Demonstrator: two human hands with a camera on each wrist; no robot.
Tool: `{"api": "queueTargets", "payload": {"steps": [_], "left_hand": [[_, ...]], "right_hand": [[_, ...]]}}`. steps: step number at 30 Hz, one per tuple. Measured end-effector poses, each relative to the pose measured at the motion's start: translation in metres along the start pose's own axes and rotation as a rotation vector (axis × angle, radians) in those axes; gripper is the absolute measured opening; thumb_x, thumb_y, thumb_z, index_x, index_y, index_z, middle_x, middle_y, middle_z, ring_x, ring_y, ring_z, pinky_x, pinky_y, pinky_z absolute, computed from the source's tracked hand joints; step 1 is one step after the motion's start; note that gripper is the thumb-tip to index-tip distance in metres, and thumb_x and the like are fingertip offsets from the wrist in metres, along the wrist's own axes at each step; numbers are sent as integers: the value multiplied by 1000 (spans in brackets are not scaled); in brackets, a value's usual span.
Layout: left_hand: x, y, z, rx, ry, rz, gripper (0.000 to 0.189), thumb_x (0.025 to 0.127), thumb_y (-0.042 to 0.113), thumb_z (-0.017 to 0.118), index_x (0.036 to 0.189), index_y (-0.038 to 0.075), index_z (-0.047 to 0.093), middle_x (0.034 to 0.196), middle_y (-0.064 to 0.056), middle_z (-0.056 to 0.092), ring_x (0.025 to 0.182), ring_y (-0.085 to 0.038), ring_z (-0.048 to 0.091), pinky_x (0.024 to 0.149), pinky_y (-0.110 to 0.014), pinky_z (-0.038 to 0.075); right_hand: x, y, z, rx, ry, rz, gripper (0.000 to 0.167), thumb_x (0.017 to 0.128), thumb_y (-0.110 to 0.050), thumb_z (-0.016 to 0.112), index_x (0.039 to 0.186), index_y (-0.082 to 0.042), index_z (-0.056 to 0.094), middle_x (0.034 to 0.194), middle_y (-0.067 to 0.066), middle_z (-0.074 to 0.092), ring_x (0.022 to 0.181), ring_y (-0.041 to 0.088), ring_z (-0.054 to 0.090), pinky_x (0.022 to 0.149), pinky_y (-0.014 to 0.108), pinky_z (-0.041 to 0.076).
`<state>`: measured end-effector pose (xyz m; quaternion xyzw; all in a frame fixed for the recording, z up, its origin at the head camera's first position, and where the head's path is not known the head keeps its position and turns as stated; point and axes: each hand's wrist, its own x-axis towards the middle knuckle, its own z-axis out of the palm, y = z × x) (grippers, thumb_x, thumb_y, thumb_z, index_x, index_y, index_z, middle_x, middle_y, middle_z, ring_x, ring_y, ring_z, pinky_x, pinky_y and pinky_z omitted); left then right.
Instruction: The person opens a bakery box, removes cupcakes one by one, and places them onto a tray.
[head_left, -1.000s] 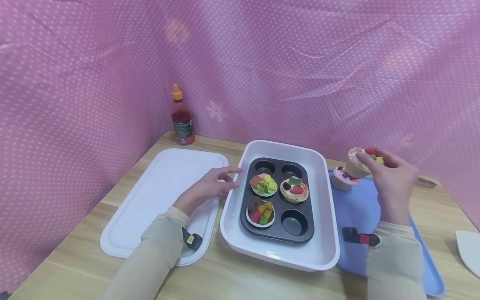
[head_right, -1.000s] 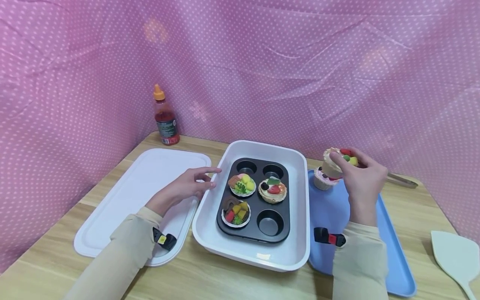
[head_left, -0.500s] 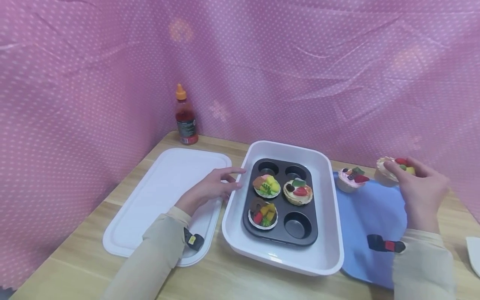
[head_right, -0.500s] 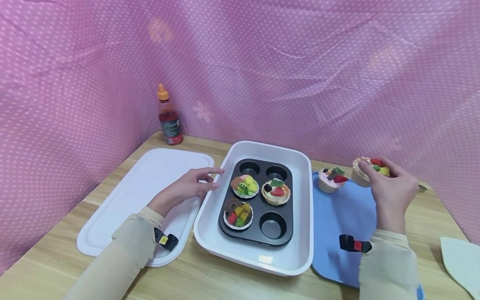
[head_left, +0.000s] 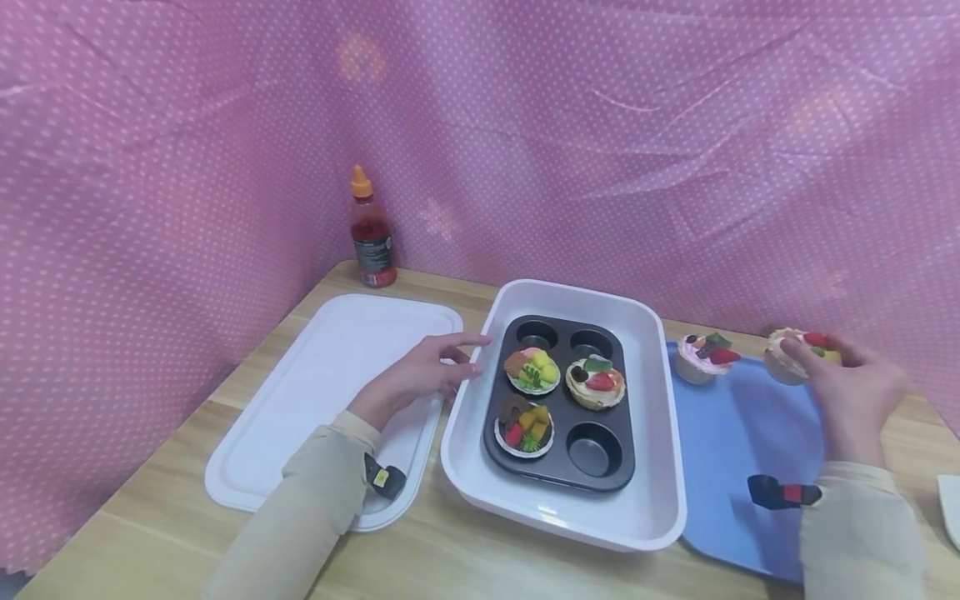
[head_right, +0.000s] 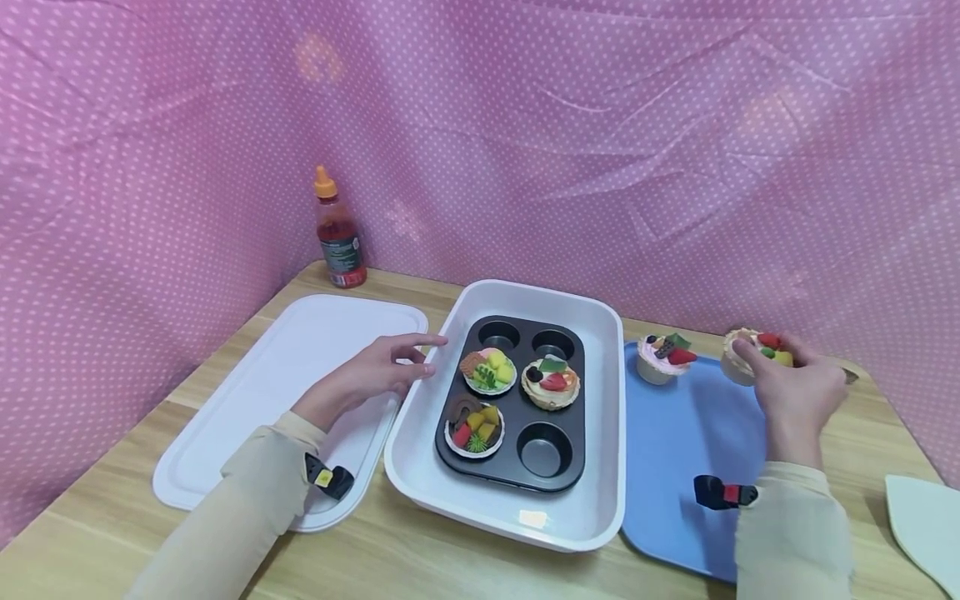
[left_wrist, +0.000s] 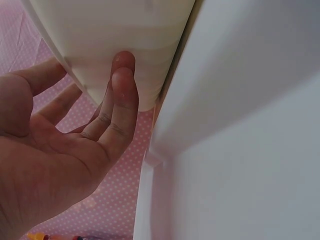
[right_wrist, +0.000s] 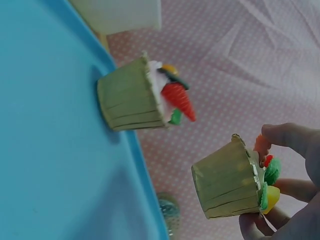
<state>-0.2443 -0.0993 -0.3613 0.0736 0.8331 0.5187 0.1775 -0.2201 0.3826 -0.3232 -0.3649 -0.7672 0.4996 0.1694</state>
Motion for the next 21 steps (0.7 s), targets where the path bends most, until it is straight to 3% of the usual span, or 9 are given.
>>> {"api": "queueTargets", "payload": {"steps": [2,3,5,7,10,12,19,21], "left_hand": [[0,0,-1,2,0,0,49,97,21,68,144,29,56,122,-16,59,83,-21,66,70,-32,60],[-1,-1,-1,4,-1,-1,49,97,21,68,144,29,56,122,-16,59,84,-21,66,71,-32,60],[-1,-1,-2,8,-1,0,49,97,22,68,144,29,56,123,-16,59,86,-22,66,72,-33,60],[-1,-1,-2,10,-2,1,49,97,23,68,144,29,56,123,-16,59,87,-22,66,72,-33,60],[-1,-1,-2,11,-2,0,49,97,23,68,144,30,56,124,-16,59,88,-22,65,72,-32,60],[-2,-1,-2,8,-2,-3,49,97,24,68,144,30,56,124,-16,59,89,-22,65,72,-32,59],[-2,0,-1,3,3,-14,48,97,25,68,144,31,56,123,-15,59,90,-22,65,72,-31,59],[-2,1,-1,6,4,-14,48,97,26,68,144,32,56,123,-15,59,90,-22,65,72,-31,59]], "right_hand": [[3,3,2,-18,-5,-10,70,81,-45,82,142,-21,57,134,-14,60,126,5,43,91,19,38],[5,5,2,-19,-9,-8,69,81,-45,83,141,-20,59,124,-18,61,121,4,43,87,18,37],[7,8,2,-37,-23,-3,70,81,-45,81,142,-19,57,115,-22,55,120,5,41,93,21,39],[10,12,2,-71,-41,-8,73,84,-48,78,145,-18,52,125,-15,58,131,11,41,105,26,39],[14,17,3,-103,-63,0,75,86,-50,74,149,-20,46,154,-2,47,144,17,34,117,33,33],[16,20,4,-113,-70,-9,74,87,-50,73,150,-20,44,160,1,40,148,18,31,120,34,31],[22,32,7,-120,-86,-30,75,89,-47,72,151,-17,43,157,7,42,149,22,30,124,38,26],[25,34,7,-109,-85,-25,74,88,-47,73,150,-16,46,144,2,53,148,23,30,124,38,26]]}}
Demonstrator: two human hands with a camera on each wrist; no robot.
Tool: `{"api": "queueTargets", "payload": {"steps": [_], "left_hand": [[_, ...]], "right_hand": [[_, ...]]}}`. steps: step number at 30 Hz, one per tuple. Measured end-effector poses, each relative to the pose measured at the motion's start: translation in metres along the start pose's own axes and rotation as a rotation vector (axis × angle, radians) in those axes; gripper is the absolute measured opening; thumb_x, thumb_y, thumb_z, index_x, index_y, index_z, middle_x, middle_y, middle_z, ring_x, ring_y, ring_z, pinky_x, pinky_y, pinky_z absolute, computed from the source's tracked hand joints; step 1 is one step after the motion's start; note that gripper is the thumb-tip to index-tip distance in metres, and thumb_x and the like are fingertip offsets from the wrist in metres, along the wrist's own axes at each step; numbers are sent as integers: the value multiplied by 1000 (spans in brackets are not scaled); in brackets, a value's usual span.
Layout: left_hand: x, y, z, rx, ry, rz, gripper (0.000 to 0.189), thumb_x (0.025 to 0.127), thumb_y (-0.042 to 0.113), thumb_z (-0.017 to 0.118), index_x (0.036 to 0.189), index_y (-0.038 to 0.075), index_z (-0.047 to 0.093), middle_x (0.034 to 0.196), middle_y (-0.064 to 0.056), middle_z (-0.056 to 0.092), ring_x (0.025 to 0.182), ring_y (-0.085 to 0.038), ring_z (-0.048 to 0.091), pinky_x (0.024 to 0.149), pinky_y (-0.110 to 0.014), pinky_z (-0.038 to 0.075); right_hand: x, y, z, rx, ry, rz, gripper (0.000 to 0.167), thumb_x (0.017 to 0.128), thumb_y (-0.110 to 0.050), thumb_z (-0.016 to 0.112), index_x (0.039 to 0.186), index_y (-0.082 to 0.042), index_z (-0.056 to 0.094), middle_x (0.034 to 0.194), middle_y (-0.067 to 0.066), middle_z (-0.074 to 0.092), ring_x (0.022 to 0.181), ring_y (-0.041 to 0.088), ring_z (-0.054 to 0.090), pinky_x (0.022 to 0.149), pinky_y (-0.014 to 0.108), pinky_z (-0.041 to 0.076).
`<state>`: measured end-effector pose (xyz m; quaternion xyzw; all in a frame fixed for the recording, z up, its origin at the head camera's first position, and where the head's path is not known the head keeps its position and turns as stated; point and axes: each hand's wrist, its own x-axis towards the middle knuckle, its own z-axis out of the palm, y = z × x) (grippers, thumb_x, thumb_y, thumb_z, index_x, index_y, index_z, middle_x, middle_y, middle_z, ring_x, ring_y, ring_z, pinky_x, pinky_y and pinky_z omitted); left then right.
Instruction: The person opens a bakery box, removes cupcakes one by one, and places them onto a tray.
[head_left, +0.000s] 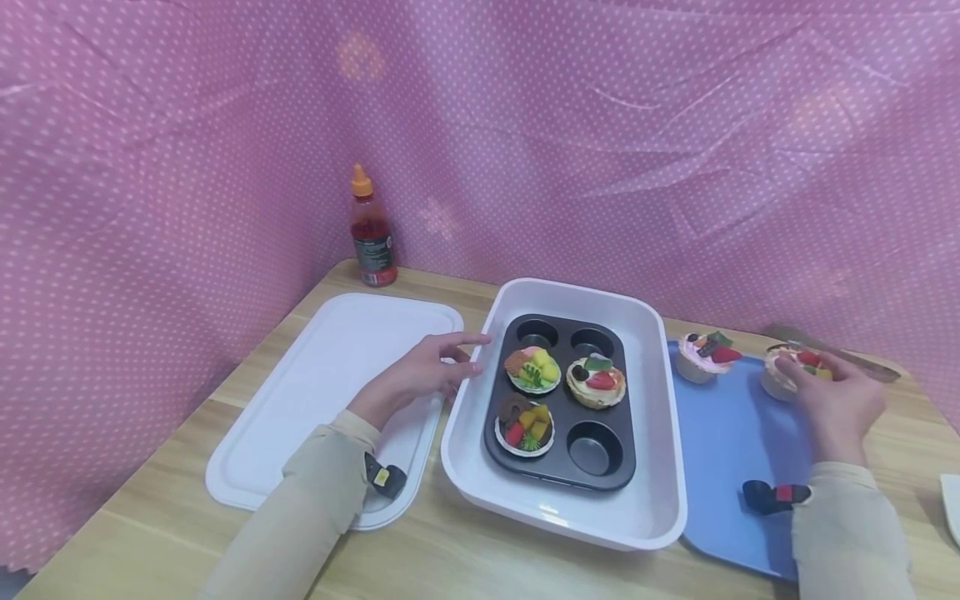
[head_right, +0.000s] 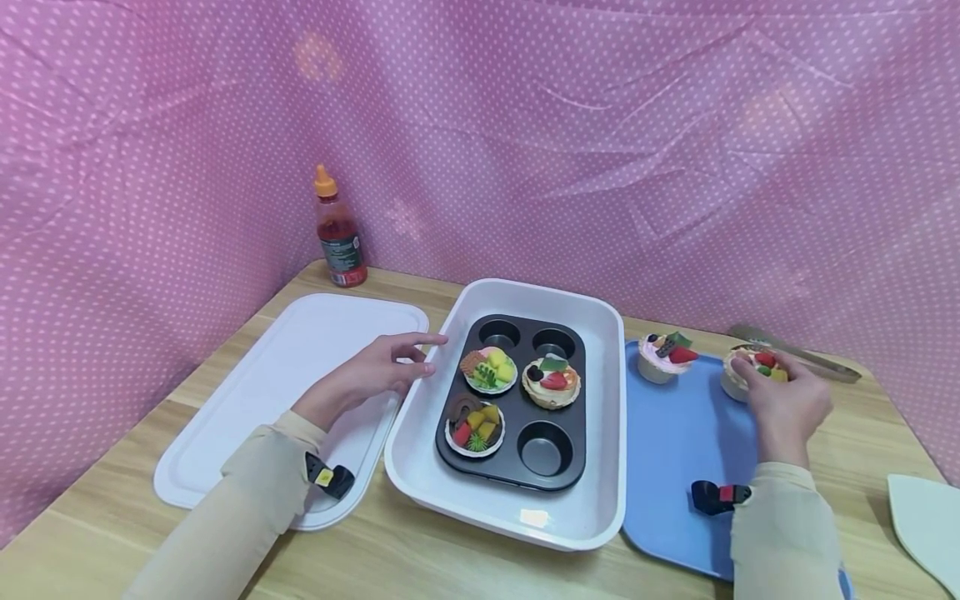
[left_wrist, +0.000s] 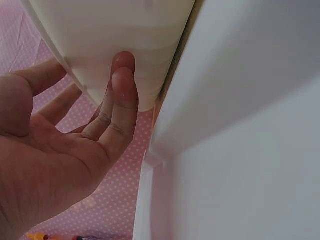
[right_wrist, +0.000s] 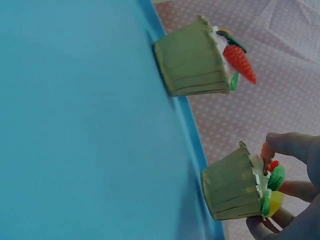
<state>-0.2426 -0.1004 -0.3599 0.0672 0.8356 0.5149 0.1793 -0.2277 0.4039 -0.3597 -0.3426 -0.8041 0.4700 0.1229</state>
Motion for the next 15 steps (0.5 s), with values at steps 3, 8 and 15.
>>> {"api": "queueTargets", "payload": {"steps": [3,8,15], "left_hand": [[0,0,0,7,-1,3,49,97,26,68,144,32,56,123,-14,60,91,-22,65,73,-31,59],[0,0,0,1,-10,23,49,97,24,68,144,29,56,122,-15,61,92,-22,65,73,-32,60],[1,-1,0,-4,-16,25,49,97,24,68,144,30,56,122,-14,61,95,-23,65,74,-32,60]], "right_hand": [[3,3,1,19,8,18,71,87,-47,76,147,-19,51,117,-20,53,147,19,31,123,36,25],[5,5,3,16,23,35,72,88,-46,75,148,-19,49,138,-9,58,146,19,34,123,37,28],[5,7,4,7,17,31,75,90,-46,71,153,-17,40,163,6,33,153,23,27,125,41,26]]}}
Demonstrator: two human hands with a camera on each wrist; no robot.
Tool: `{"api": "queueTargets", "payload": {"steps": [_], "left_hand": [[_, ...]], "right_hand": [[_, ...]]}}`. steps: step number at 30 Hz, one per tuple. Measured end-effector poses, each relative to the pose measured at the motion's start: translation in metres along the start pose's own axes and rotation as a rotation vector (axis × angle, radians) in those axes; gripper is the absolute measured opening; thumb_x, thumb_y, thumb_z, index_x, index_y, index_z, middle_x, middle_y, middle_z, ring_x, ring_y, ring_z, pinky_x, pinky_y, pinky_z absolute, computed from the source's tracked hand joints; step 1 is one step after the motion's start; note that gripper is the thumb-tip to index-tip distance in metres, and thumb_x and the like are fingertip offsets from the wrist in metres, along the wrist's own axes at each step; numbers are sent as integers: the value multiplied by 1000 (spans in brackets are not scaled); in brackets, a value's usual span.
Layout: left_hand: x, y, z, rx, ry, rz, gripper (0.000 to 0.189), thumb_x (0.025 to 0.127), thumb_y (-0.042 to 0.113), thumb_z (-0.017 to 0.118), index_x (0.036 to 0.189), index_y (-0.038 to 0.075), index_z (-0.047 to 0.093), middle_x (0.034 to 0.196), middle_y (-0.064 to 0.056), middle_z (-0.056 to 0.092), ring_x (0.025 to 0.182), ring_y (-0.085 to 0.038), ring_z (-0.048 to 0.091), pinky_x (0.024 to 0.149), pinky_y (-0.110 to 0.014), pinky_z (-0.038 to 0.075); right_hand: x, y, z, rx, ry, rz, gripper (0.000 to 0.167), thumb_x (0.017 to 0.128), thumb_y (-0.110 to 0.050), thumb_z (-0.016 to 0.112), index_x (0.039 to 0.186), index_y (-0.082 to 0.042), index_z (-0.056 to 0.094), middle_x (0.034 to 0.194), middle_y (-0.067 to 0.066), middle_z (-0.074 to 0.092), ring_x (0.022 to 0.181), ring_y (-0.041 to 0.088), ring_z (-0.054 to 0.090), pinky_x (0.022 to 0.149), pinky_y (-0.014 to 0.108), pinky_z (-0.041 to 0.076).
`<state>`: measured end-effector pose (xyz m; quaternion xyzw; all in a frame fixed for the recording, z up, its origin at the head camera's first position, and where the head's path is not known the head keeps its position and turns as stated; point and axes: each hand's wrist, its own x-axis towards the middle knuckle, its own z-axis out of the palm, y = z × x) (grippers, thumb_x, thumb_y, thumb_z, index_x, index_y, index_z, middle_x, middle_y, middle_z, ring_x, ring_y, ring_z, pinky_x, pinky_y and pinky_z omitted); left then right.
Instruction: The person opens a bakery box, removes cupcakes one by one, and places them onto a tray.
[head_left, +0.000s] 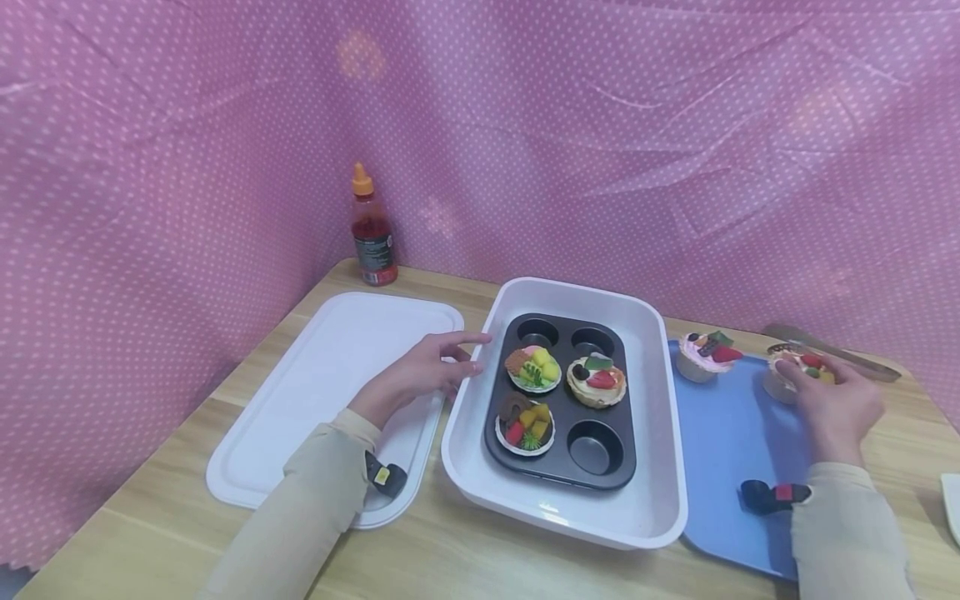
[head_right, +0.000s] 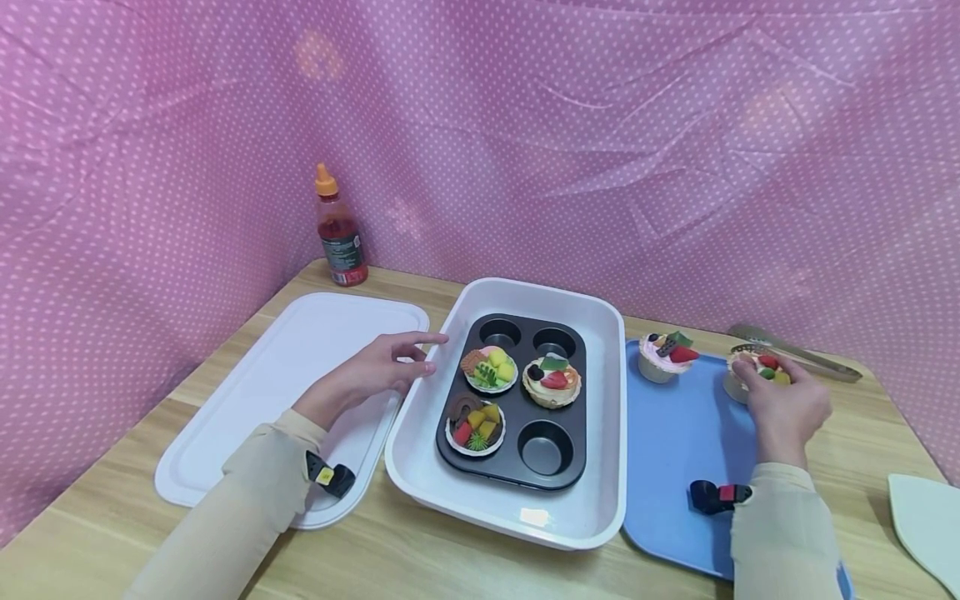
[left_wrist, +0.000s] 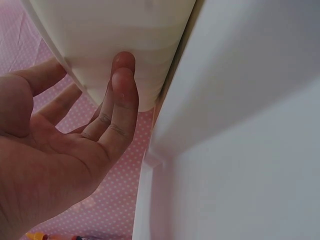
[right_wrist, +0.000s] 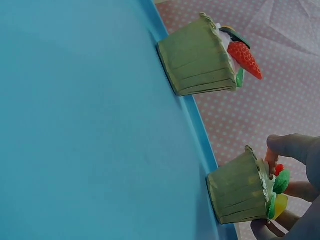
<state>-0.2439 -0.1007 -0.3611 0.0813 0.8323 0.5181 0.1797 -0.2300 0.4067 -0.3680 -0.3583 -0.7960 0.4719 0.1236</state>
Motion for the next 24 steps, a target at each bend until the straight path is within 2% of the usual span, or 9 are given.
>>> {"api": "queueTargets", "payload": {"steps": [11,15,21,24], "left_hand": [[0,1,0,2,0,-10,49,97,25,69,144,31,56,124,-14,61,98,-24,65,75,-32,60],[0,0,0,-1,-3,-4,50,96,25,69,144,30,56,123,-15,61,96,-23,65,74,-32,60],[1,-1,0,1,-3,0,50,96,25,69,144,29,56,123,-15,61,95,-22,65,73,-32,60],[0,0,-1,13,6,-18,50,96,26,70,143,32,57,123,-14,61,97,-24,64,75,-32,60]], "right_hand": [[-2,1,-1,19,-5,-9,79,90,-47,71,154,-17,35,165,6,29,155,24,22,126,43,22],[-2,1,-2,5,9,-29,80,90,-47,70,155,-17,34,164,7,29,154,26,24,126,43,23],[-6,-2,-8,20,35,-33,86,86,-48,74,155,-19,32,165,6,25,155,22,19,127,38,18],[-8,-7,-11,65,79,-47,86,83,-45,79,153,-16,39,163,6,30,153,17,23,127,34,18]]}}
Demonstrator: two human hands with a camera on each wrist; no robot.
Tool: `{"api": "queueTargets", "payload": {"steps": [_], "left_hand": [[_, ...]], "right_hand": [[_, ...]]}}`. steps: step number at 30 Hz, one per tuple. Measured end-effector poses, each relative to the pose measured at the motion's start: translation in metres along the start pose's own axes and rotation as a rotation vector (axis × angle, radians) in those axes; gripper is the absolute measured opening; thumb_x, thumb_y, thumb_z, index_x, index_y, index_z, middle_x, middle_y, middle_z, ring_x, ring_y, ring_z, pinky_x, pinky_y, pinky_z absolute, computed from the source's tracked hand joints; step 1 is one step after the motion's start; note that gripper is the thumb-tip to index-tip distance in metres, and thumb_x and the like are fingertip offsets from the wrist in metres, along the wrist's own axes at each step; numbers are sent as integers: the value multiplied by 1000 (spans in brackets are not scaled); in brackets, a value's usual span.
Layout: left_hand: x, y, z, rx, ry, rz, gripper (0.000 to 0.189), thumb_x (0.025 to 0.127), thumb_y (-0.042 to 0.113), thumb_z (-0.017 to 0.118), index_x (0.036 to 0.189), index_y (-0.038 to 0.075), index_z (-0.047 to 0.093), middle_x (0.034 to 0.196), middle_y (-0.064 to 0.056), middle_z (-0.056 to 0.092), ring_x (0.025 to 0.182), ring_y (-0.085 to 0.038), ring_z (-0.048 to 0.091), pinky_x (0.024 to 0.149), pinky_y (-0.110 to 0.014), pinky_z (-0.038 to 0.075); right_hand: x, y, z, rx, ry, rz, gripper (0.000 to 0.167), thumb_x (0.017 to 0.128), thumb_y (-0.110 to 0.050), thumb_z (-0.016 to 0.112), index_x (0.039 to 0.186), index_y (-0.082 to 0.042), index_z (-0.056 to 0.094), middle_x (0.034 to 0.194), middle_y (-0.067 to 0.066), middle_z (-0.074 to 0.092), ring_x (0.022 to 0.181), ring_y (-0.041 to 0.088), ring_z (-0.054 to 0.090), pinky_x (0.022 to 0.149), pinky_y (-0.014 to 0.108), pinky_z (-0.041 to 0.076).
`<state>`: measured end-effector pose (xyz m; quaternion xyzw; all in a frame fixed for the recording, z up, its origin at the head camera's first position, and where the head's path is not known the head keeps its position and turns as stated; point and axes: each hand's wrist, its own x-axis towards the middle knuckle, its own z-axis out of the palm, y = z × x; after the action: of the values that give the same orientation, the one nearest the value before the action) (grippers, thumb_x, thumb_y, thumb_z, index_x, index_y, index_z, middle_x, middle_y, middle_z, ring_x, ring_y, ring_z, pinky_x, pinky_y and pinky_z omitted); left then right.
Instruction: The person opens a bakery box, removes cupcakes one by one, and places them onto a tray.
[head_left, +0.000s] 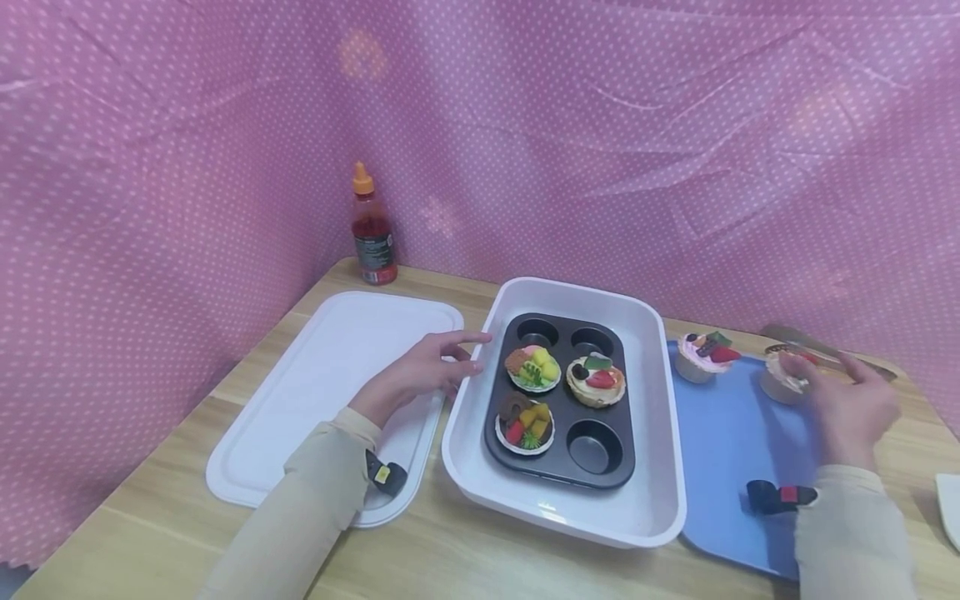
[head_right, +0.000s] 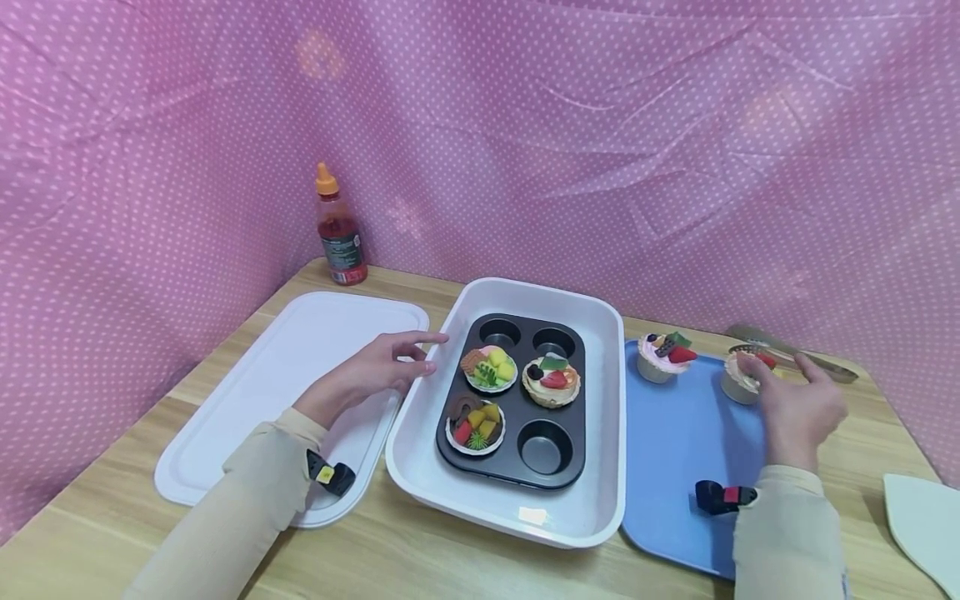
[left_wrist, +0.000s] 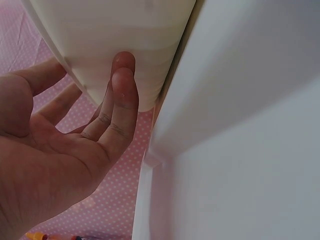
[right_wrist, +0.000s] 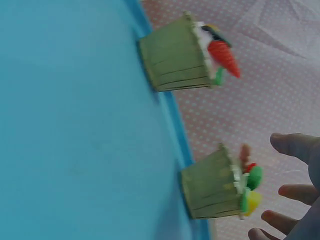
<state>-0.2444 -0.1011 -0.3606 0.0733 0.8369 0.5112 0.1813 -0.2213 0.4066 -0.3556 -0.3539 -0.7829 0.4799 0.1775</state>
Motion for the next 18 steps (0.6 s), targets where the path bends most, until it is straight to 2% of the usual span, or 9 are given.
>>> {"api": "queueTargets", "payload": {"steps": [4,7,10,13,14,15,18], "left_hand": [[0,1,0,2,-2,-12,49,96,26,70,143,33,57,124,-14,60,98,-24,64,75,-32,60],[0,-1,-2,-7,-6,-9,49,96,24,69,143,31,57,125,-15,60,94,-23,65,74,-32,60],[0,-2,-2,-13,-12,-6,50,96,24,69,144,30,56,125,-16,60,90,-23,65,72,-33,60],[1,-2,-2,-9,-17,0,50,96,24,69,144,30,56,124,-16,60,91,-23,65,73,-33,60],[1,-2,-2,-8,-19,1,50,96,25,69,144,30,56,124,-16,60,91,-23,65,73,-33,61],[1,-2,-1,-8,-20,5,50,96,25,69,144,30,56,124,-16,60,91,-23,65,73,-33,61],[3,-3,-1,-12,-21,14,50,96,24,69,144,29,56,124,-16,60,90,-23,65,73,-33,61]], "right_hand": [[-7,-9,-6,68,72,-25,80,80,-38,83,148,-15,47,158,2,40,148,10,30,125,27,21],[-17,-19,-8,143,73,3,79,80,-35,84,149,-22,47,156,-6,42,145,3,35,123,24,25],[-27,-31,-11,233,67,41,78,79,-32,87,147,-29,50,150,-10,51,131,2,47,115,18,34],[-38,-45,-13,276,81,32,75,76,-30,90,143,-32,55,140,-18,54,118,-5,45,109,18,38],[-41,-50,-14,295,79,29,74,75,-29,91,141,-33,57,136,-20,52,117,-7,42,109,19,38],[-45,-55,-15,303,73,15,73,75,-29,91,140,-33,58,142,-19,50,122,-5,40,111,21,37],[-57,-68,-17,332,42,-6,72,72,-30,92,137,-36,60,146,-14,53,130,0,44,120,25,33]]}}
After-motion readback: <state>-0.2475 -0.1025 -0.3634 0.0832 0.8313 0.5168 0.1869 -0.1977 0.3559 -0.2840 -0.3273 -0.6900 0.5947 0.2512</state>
